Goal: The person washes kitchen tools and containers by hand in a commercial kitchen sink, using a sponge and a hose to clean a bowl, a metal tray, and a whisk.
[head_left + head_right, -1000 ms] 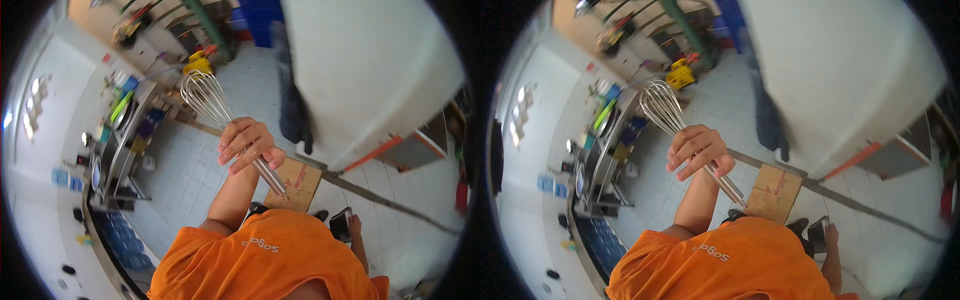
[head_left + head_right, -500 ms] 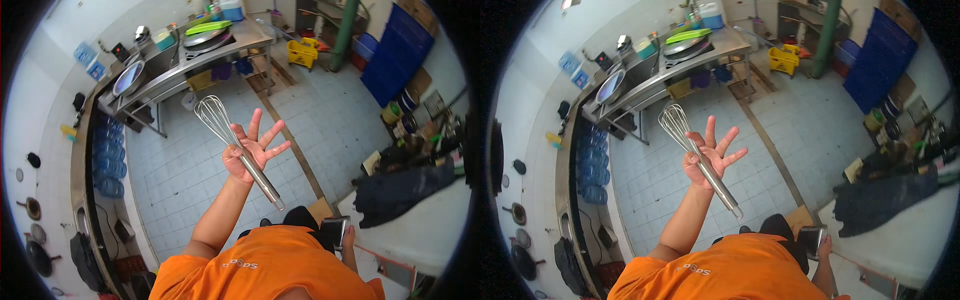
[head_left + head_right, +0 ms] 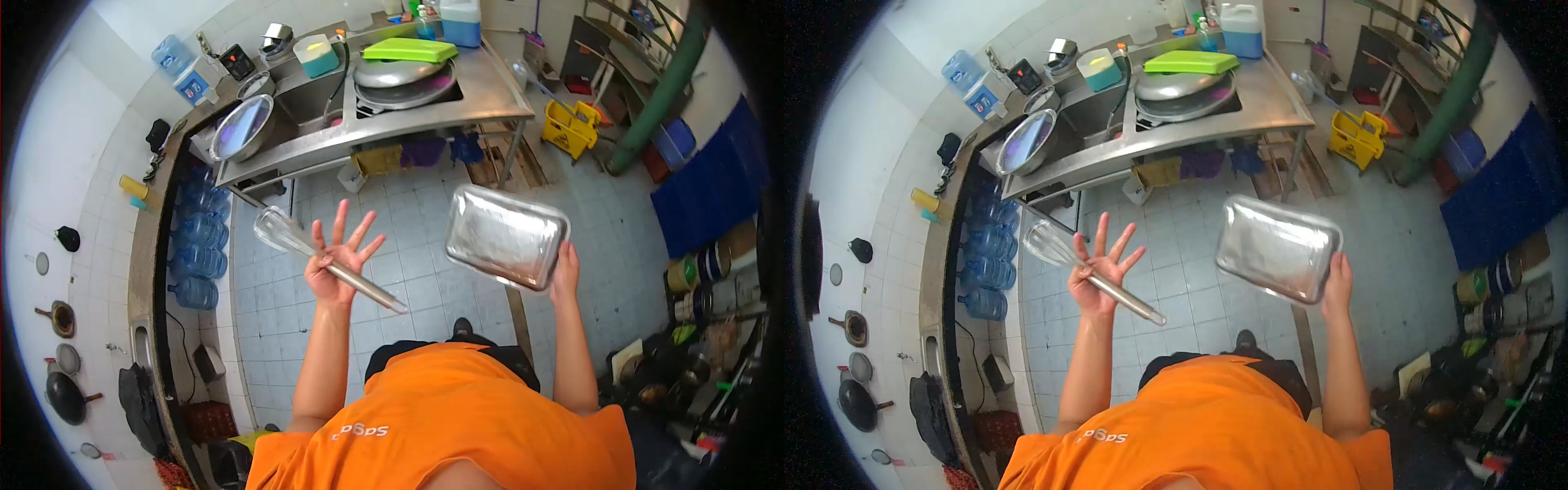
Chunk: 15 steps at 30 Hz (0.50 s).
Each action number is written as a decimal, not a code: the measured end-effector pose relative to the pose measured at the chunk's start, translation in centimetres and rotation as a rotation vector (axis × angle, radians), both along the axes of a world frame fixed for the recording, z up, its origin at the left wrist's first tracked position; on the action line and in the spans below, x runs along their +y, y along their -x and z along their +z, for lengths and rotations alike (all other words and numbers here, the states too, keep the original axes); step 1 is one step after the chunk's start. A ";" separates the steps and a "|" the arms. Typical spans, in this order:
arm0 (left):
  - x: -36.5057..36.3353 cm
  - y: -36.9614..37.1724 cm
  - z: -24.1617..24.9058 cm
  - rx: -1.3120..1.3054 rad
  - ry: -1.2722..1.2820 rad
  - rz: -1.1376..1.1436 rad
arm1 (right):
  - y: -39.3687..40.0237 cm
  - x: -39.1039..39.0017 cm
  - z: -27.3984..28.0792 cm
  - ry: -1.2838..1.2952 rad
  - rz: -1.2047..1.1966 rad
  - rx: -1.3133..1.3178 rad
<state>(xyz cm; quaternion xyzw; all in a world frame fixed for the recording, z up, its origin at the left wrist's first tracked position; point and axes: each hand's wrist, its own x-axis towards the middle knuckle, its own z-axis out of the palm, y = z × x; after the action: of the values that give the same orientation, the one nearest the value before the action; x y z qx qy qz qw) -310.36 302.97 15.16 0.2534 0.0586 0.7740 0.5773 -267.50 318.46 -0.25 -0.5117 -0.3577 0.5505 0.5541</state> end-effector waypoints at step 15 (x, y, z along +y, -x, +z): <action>16.4 31.7 -6.6 0.024 0.268 0.317 | 28.9 36.6 10.6 -0.263 0.035 0.279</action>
<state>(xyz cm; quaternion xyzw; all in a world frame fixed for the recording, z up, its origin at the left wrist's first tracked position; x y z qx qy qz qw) -342.09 319.35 8.54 0.1712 0.2068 0.8374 0.4761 -296.36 355.02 10.31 -0.3473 -0.3550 0.5741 0.6510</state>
